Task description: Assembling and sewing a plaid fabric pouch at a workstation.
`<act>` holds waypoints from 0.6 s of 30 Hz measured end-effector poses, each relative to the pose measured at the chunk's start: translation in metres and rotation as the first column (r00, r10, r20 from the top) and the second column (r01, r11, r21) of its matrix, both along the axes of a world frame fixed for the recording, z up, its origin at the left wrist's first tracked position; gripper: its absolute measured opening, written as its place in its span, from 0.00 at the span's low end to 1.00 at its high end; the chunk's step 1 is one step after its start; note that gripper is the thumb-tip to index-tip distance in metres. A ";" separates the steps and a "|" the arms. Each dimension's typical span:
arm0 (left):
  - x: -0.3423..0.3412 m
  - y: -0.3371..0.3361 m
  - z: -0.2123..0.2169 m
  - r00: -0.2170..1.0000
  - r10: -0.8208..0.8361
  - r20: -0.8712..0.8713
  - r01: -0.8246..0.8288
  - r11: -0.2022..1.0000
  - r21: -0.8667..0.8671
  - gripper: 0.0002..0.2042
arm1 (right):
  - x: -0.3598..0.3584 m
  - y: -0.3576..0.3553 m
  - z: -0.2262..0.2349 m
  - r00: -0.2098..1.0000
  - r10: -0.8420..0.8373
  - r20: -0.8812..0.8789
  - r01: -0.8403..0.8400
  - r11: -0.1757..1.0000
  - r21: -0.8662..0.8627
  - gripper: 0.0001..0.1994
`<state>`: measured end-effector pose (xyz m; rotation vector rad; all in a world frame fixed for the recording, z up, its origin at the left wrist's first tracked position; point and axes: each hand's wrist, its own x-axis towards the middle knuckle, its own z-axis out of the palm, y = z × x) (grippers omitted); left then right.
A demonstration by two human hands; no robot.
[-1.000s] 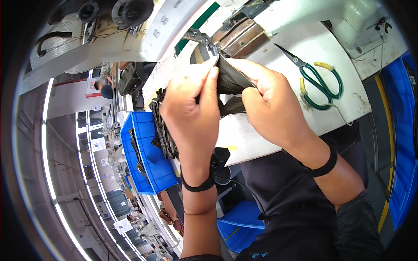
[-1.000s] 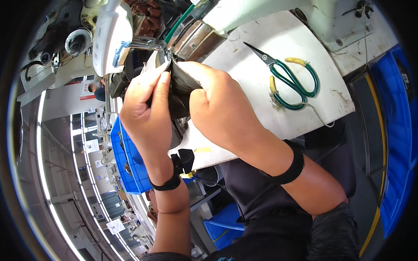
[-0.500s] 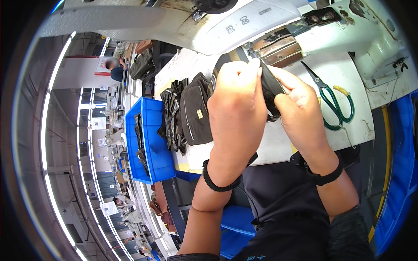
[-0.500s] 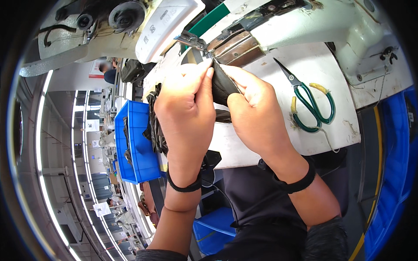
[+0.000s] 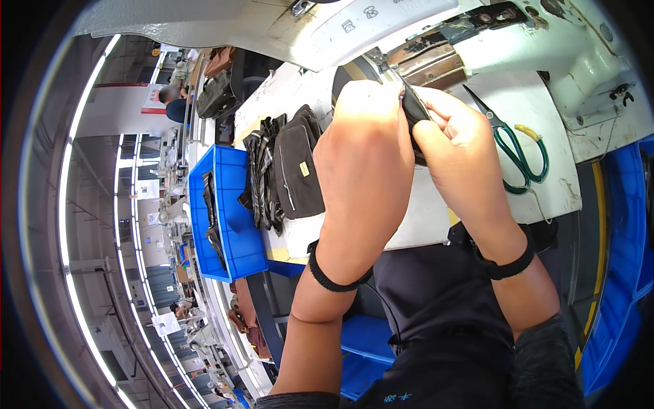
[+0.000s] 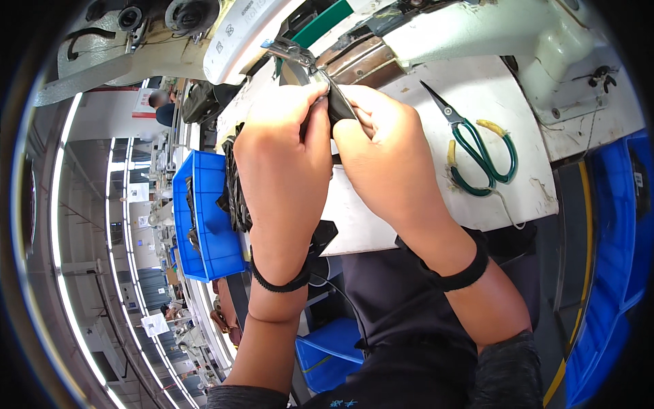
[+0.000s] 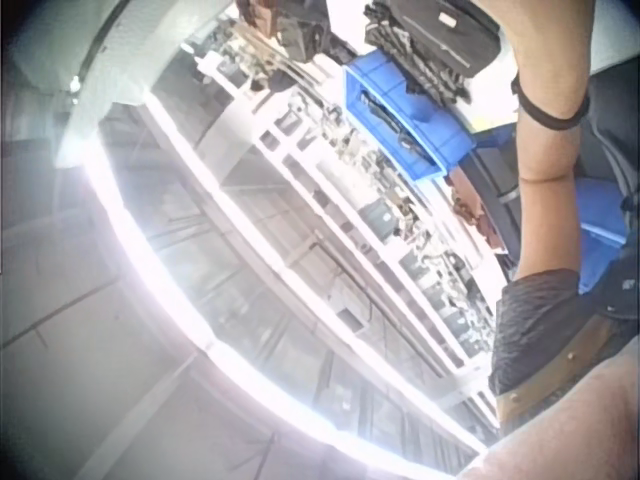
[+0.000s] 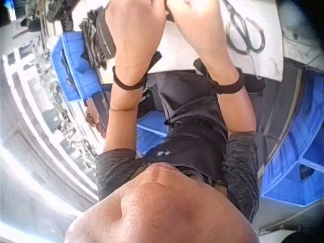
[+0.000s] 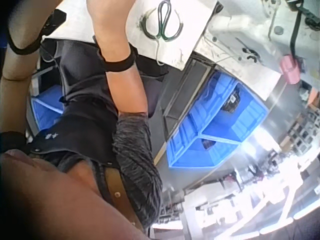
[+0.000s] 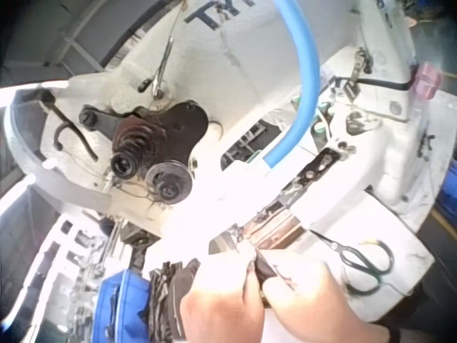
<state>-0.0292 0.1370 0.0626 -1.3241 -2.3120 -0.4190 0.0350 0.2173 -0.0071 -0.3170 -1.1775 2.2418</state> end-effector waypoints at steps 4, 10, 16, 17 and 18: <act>-0.002 -0.015 -0.019 0.995 -0.100 0.000 0.099 0.988 0.120 0.12 | 0.003 -0.001 -0.002 0.999 -0.027 0.042 0.024 0.998 0.051 0.16; -0.024 -0.025 -0.031 0.915 -0.270 -0.299 0.322 0.936 0.142 0.14 | 0.014 -0.013 -0.013 0.908 -0.407 0.099 0.290 0.781 0.554 0.14; -0.038 -0.025 -0.031 0.874 -0.409 -0.264 0.462 0.868 0.185 0.14 | 0.019 -0.015 -0.008 0.982 -0.176 0.065 0.152 0.950 0.272 0.12; -0.040 -0.026 -0.031 0.863 -0.432 -0.261 0.482 0.859 0.173 0.14 | 0.017 -0.016 -0.008 0.982 -0.190 0.000 0.186 0.963 0.196 0.11; -0.042 -0.025 -0.030 0.854 -0.437 -0.283 0.490 0.858 0.154 0.14 | 0.017 -0.016 -0.008 0.983 -0.186 -0.002 0.182 0.963 0.201 0.11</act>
